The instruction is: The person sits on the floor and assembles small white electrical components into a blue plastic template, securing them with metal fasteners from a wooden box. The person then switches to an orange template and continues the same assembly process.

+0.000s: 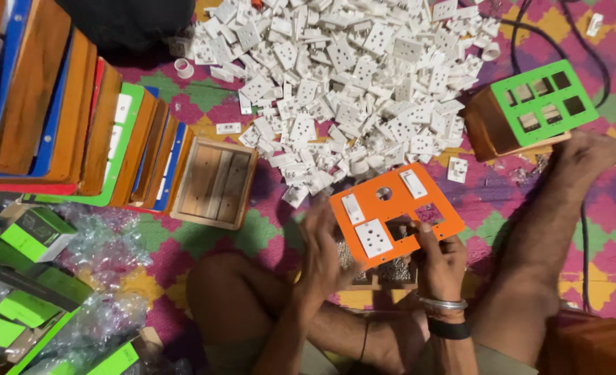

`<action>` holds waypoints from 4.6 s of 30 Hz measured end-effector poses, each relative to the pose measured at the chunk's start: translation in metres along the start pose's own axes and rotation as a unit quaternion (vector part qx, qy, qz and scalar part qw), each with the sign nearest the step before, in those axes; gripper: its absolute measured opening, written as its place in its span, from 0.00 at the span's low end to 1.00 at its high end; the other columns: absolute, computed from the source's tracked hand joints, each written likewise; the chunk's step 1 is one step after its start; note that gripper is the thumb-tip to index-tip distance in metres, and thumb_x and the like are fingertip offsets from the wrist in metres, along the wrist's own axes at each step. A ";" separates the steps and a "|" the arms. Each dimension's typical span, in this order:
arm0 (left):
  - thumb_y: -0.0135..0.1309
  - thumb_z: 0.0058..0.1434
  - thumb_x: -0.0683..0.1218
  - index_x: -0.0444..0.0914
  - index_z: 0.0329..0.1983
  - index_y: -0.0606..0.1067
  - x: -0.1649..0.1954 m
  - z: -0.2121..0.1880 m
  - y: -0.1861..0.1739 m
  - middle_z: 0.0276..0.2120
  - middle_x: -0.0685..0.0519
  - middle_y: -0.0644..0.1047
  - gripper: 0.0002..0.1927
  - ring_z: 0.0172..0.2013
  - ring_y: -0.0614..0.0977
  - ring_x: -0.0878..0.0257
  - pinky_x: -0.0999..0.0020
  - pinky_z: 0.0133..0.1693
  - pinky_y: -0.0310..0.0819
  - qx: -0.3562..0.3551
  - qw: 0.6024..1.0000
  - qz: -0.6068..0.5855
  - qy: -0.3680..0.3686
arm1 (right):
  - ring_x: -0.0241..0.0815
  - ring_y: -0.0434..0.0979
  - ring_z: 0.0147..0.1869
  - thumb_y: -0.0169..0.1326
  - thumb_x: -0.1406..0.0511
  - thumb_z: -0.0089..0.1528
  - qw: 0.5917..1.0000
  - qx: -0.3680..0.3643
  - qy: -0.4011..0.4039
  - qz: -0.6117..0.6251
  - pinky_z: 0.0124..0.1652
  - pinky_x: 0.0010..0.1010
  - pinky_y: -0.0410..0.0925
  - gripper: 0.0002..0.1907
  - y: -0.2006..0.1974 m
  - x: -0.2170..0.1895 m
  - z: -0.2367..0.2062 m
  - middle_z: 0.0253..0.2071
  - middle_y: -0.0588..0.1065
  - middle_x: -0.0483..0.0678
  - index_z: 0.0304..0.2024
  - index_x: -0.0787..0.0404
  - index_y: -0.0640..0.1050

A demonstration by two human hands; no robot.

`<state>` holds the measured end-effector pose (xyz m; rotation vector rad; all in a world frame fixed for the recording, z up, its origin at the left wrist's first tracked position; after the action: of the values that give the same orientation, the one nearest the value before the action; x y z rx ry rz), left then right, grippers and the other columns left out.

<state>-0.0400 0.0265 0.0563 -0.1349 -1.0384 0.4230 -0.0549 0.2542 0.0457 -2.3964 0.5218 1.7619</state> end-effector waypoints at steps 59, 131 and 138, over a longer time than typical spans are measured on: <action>0.51 0.66 0.51 0.42 0.64 0.66 -0.133 -0.041 0.027 0.56 0.47 0.77 0.23 0.56 0.80 0.54 0.54 0.58 0.77 0.174 0.712 -0.511 -0.449 | 0.48 0.78 0.62 0.49 0.51 0.63 0.655 -0.292 0.023 -0.697 0.60 0.43 0.71 0.24 0.045 0.192 0.020 0.65 0.71 0.45 0.63 0.33 0.71; 0.54 0.64 0.56 0.44 0.61 0.71 -0.090 -0.056 0.053 0.56 0.54 0.78 0.24 0.59 0.77 0.61 0.46 0.56 0.72 0.095 0.761 -0.418 -0.487 | 0.53 0.72 0.38 0.60 0.66 0.58 0.728 -0.038 -0.470 -0.498 0.38 0.44 0.65 0.09 0.116 -0.018 -0.034 0.36 0.74 0.50 0.40 0.61 0.78; 0.54 0.64 0.57 0.44 0.61 0.71 -0.089 -0.053 0.052 0.56 0.54 0.78 0.24 0.57 0.78 0.59 0.46 0.55 0.75 0.084 0.776 -0.395 -0.484 | 0.53 0.71 0.38 0.61 0.66 0.58 0.754 -0.026 -0.448 -0.481 0.37 0.43 0.64 0.10 0.112 -0.015 -0.027 0.33 0.72 0.50 0.41 0.62 0.79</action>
<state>-0.0477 0.0425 -0.0584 0.7547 -1.9322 -0.2555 -0.0731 0.1445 0.0804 -1.0729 -0.7468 1.9601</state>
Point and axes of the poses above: each hand's wrist, its own z-axis towards the middle knuckle, its own y-axis out of the palm, x = y × z, the point moved 6 cm from there along z, towards the middle knuckle
